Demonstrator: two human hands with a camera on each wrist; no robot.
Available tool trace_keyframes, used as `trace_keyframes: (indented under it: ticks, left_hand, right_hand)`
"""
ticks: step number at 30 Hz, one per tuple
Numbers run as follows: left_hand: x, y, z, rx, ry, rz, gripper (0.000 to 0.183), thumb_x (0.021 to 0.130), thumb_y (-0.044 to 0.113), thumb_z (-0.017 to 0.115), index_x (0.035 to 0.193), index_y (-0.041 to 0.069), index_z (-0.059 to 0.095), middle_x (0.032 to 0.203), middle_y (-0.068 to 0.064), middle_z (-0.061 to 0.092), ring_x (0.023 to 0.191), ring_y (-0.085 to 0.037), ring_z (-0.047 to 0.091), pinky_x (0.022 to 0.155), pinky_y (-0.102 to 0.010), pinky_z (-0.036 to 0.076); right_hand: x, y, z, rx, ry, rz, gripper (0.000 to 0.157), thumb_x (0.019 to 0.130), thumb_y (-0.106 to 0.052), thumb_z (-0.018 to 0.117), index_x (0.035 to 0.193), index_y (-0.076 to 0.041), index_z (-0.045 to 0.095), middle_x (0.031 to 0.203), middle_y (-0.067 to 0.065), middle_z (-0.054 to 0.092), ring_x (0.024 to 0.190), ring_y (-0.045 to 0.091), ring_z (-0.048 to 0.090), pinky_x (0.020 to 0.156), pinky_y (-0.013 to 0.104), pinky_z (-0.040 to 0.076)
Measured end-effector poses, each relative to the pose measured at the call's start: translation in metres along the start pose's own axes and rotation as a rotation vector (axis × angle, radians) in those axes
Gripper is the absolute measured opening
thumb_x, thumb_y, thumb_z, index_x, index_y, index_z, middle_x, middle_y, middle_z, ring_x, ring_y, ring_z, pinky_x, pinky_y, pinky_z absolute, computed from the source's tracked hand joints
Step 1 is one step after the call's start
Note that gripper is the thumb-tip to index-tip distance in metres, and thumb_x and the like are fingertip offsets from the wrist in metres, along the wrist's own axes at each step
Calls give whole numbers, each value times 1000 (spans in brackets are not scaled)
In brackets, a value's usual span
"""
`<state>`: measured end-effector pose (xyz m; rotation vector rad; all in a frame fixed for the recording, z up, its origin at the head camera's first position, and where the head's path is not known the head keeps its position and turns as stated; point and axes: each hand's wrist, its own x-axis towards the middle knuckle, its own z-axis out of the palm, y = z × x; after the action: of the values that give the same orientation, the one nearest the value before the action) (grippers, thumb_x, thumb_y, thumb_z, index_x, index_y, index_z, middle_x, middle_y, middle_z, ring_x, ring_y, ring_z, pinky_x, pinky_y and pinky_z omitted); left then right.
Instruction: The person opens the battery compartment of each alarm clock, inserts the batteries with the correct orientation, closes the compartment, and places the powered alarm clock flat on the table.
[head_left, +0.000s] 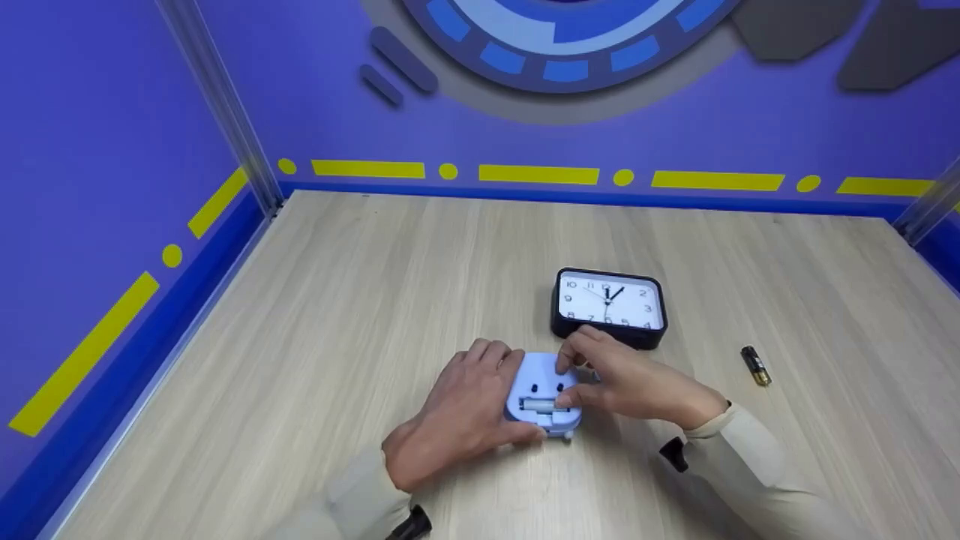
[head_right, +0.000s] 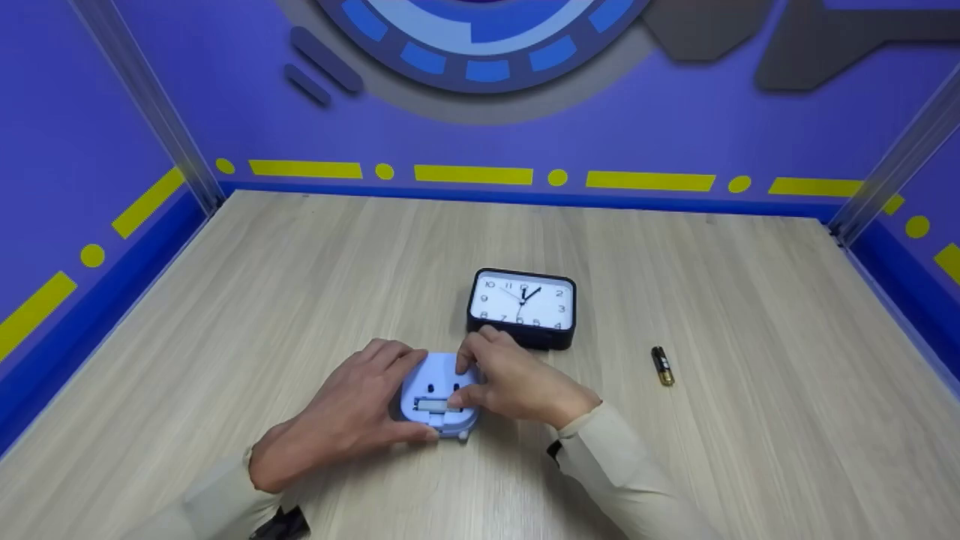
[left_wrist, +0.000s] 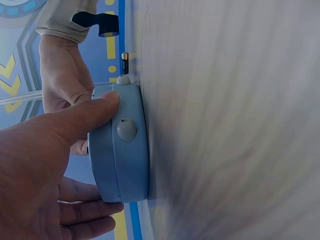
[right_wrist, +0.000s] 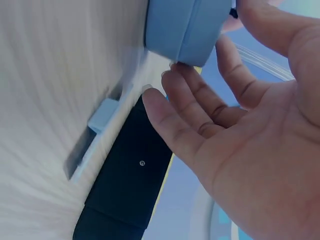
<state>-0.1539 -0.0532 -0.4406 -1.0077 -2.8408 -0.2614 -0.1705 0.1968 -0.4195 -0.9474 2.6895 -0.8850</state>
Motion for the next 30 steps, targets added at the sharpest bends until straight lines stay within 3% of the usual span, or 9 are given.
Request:
trace_keyframes:
  ticks: [13, 24, 30]
  left_hand:
    - [3, 1, -1, -10, -10, -11, 93, 83, 72, 79, 144, 4, 59, 126, -8, 61, 114, -23, 54, 95, -39, 50]
    - [1, 2, 2, 7, 23, 7, 91, 81, 72, 80, 139, 5, 61, 122, -8, 62, 112, -23, 55, 93, -40, 51]
    - [1, 1, 1, -2, 9, -6, 92, 81, 72, 81, 141, 5, 61, 123, -8, 62, 113, -23, 54, 94, -39, 51]
  right_hand:
    - [2, -12, 2, -46, -2, 64, 27, 93, -22, 84, 102, -12, 61, 102, 0, 50, 96, 20, 50, 82, 39, 47]
    - [-1, -2, 0, 18, -19, -15, 24, 95, -24, 82, 100, -11, 64, 104, -1, 51, 98, 21, 51, 85, 37, 47]
    - [2, -7, -1, -20, -5, 10, 24, 92, -23, 84, 99, -11, 64, 102, -1, 53, 96, 20, 51, 83, 38, 48]
